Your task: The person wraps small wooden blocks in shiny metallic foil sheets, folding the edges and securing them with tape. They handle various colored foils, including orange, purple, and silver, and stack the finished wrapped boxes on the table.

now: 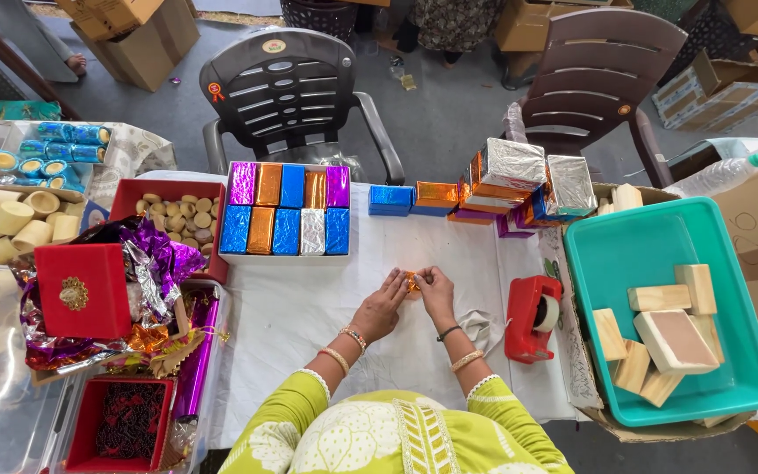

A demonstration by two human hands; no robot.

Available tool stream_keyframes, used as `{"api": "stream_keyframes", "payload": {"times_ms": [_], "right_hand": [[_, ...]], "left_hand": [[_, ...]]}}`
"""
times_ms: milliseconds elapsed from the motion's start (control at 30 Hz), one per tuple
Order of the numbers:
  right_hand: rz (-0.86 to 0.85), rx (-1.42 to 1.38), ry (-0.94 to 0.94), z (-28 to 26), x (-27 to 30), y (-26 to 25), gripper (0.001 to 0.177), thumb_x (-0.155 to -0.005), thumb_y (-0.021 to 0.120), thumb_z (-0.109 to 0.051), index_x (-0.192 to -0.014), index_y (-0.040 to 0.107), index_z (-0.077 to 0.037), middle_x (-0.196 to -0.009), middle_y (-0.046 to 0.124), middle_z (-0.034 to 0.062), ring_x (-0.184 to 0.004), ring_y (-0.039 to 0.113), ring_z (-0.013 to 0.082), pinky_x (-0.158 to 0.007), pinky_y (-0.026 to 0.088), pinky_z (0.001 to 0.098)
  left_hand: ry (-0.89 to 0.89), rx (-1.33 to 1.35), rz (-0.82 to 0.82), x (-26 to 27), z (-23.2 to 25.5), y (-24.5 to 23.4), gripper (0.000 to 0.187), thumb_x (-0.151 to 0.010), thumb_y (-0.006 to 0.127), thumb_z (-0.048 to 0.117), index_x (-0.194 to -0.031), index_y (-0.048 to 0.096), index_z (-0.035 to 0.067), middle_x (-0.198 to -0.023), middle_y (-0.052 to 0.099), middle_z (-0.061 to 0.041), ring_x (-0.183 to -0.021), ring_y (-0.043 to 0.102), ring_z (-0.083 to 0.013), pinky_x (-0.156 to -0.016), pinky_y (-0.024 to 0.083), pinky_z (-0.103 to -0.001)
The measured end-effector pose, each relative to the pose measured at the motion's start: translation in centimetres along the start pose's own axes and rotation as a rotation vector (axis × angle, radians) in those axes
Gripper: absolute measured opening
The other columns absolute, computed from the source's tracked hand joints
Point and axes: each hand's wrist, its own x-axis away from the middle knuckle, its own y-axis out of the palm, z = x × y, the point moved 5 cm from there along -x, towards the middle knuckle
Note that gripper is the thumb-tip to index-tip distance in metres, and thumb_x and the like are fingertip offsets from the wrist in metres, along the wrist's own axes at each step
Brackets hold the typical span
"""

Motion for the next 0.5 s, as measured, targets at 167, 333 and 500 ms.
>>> {"api": "stream_keyframes", "payload": {"times_ms": [167,333,500], "right_hand": [[0.005,0.118,0.005,-0.8,0.3,0.1,0.009,-0.09,0.073,-0.007,-0.095,0.067,0.0,-0.08,0.073,0.0053,-0.071,0.068,0.0109,-0.067,0.058,0.0267],[0.043,0.303,-0.049,-5.6,2.1,-0.3,0.033,-0.086,0.075,-0.007,-0.111,0.053,-0.007,-0.075,0.065,0.0099,-0.066,0.065,0.0177,-0.062,0.054,0.0327],[0.081,0.275,-0.2,-1.3,0.6,-1.1,0.047,-0.079,0.085,-0.008,-0.109,0.049,-0.01,-0.096,0.055,0.0066,-0.081,0.054,0.0209,-0.069,0.051,0.0323]], "left_hand": [[0.009,0.0,0.002,0.1,0.1,0.1,0.074,-0.076,0.057,-0.003,-0.148,0.043,-0.007,-0.16,0.036,-0.022,-0.153,0.028,-0.0323,-0.114,0.043,-0.038],[0.016,-0.027,0.009,0.1,-0.1,0.3,0.074,-0.077,0.056,-0.003,-0.149,0.042,-0.007,-0.161,0.036,-0.023,-0.154,0.028,-0.0324,-0.117,0.041,-0.038],[0.005,-0.026,-0.006,0.1,0.1,0.3,0.072,-0.076,0.055,-0.004,-0.148,0.042,-0.007,-0.161,0.037,-0.023,-0.154,0.029,-0.032,-0.116,0.042,-0.037]]}}
